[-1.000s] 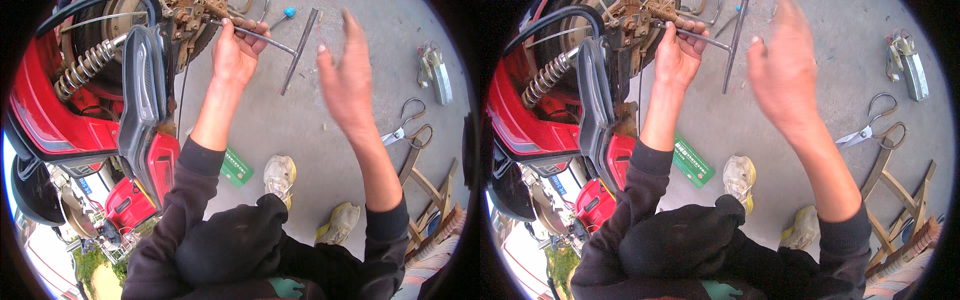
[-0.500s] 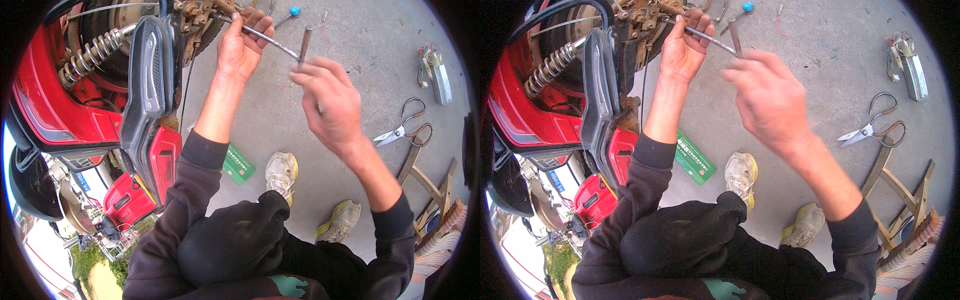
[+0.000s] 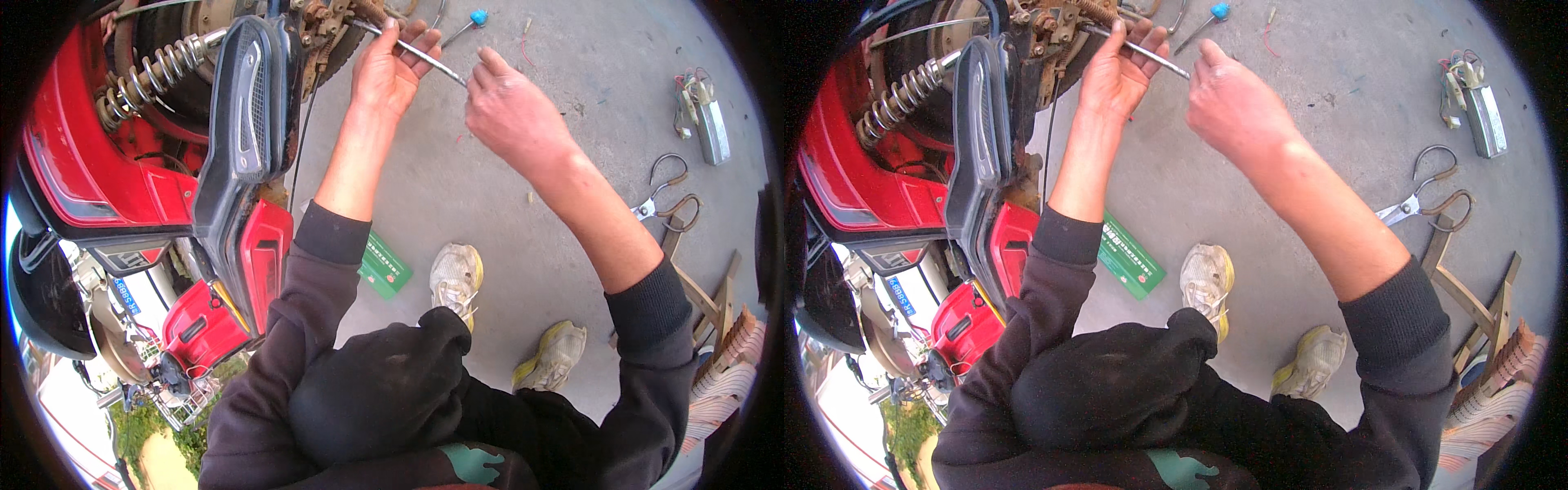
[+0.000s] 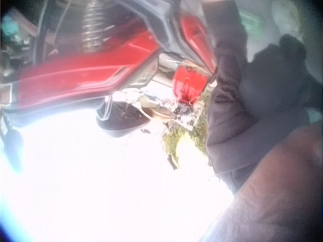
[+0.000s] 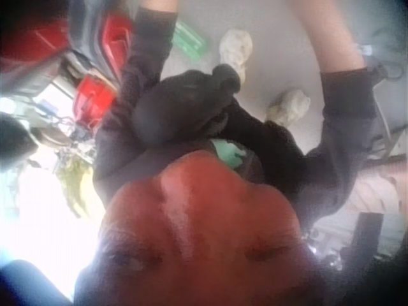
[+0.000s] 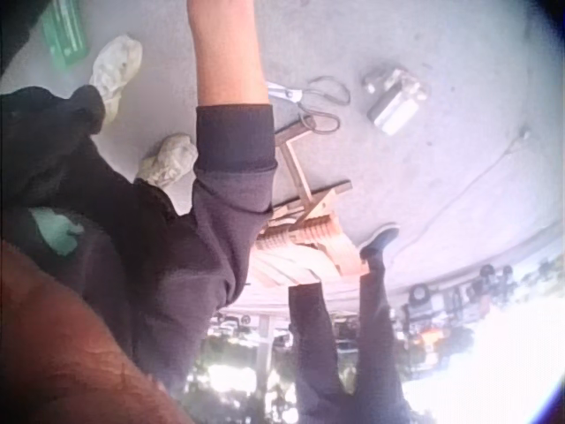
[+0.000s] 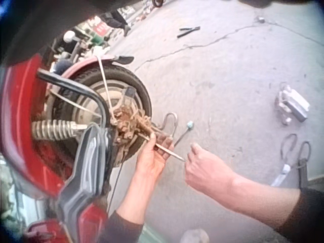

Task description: The person repairs a red electric scooter outdoors. They use a hammer to adjust components near the rear wheel, then use a wrench to tighten bolts on the rear suspension. Finally, they use pliers to cut and adjust wires near the handlebar area.

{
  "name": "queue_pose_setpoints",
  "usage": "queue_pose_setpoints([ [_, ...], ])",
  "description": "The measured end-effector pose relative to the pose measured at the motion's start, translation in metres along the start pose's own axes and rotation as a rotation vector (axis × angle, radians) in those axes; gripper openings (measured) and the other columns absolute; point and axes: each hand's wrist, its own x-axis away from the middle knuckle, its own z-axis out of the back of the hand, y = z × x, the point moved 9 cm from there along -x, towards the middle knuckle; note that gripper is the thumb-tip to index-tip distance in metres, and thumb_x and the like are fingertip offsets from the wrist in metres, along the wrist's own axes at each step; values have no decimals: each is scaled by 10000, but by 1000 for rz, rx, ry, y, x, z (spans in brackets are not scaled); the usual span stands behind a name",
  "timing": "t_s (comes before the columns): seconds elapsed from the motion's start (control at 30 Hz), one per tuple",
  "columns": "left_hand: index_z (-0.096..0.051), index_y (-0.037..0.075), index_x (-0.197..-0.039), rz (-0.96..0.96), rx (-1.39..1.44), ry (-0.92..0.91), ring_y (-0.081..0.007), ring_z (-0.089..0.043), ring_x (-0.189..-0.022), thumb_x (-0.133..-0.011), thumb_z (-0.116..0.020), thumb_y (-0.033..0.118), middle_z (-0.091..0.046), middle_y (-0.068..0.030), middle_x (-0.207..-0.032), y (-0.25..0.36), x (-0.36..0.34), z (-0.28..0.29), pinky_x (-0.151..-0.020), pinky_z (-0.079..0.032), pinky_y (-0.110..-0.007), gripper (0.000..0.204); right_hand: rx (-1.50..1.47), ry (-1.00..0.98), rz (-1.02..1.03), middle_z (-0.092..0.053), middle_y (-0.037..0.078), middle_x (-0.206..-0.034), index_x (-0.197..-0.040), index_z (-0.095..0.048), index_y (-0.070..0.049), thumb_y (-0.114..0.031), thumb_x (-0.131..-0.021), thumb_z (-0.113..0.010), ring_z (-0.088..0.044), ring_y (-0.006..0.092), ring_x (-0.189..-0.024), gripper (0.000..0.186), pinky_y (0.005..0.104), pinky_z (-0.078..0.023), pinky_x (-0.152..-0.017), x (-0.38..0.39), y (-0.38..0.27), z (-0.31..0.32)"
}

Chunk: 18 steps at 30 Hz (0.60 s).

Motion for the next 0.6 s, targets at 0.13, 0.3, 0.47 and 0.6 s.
queue_pose_setpoints([
  [0.13, -518, 19, -1223, -82, -18, -69, -368, -686, -1102, -1104, -438, 296, -670, -192, -1215, 8, 0, -4, -921, -578, -509, 312, -405, -216, -119, -711, 179, -969, -1054, -659, 8, -44, -881, -594, -699, 300, -1000, 193, 459, -502, -977, -22, 17, 5],
  [0.3, -491, -19, -1259, -96, 100, -164, -378, -635, -1203, -1117, -381, 278, -612, -246, -1304, 7, -5, -15, -1014, -539, -497, 347, -716, -415, -334, -722, 248, -1000, -1083, -636, 99, 51, -845, -548, -718, 385, -954, 258, 473, -580, -754, -52, 43, 21],
  [0.47, -484, -13, -1286, -82, 116, -254, -347, -650, -1181, -1115, -393, 280, -624, -227, -1299, 7, -4, -23, -1003, -548, -456, 352, -729, -511, -415, -740, 203, -984, -1040, -716, 5, 29, -837, -589, -727, 369, -940, 240, 444, -593, -756, -73, 61, 0],
  [0.6, -530, 24, -1216, -167, -22, 43, -281, -696, -1062, -1076, -509, 309, -685, -154, -1156, 17, 5, 24, -870, -591, -387, 318, -491, -276, -434, -747, 188, -992, -1030, -737, -27, 20, -860, -589, -736, 350, -944, 230, 444, -601, -762, -77, 70, 16],
])
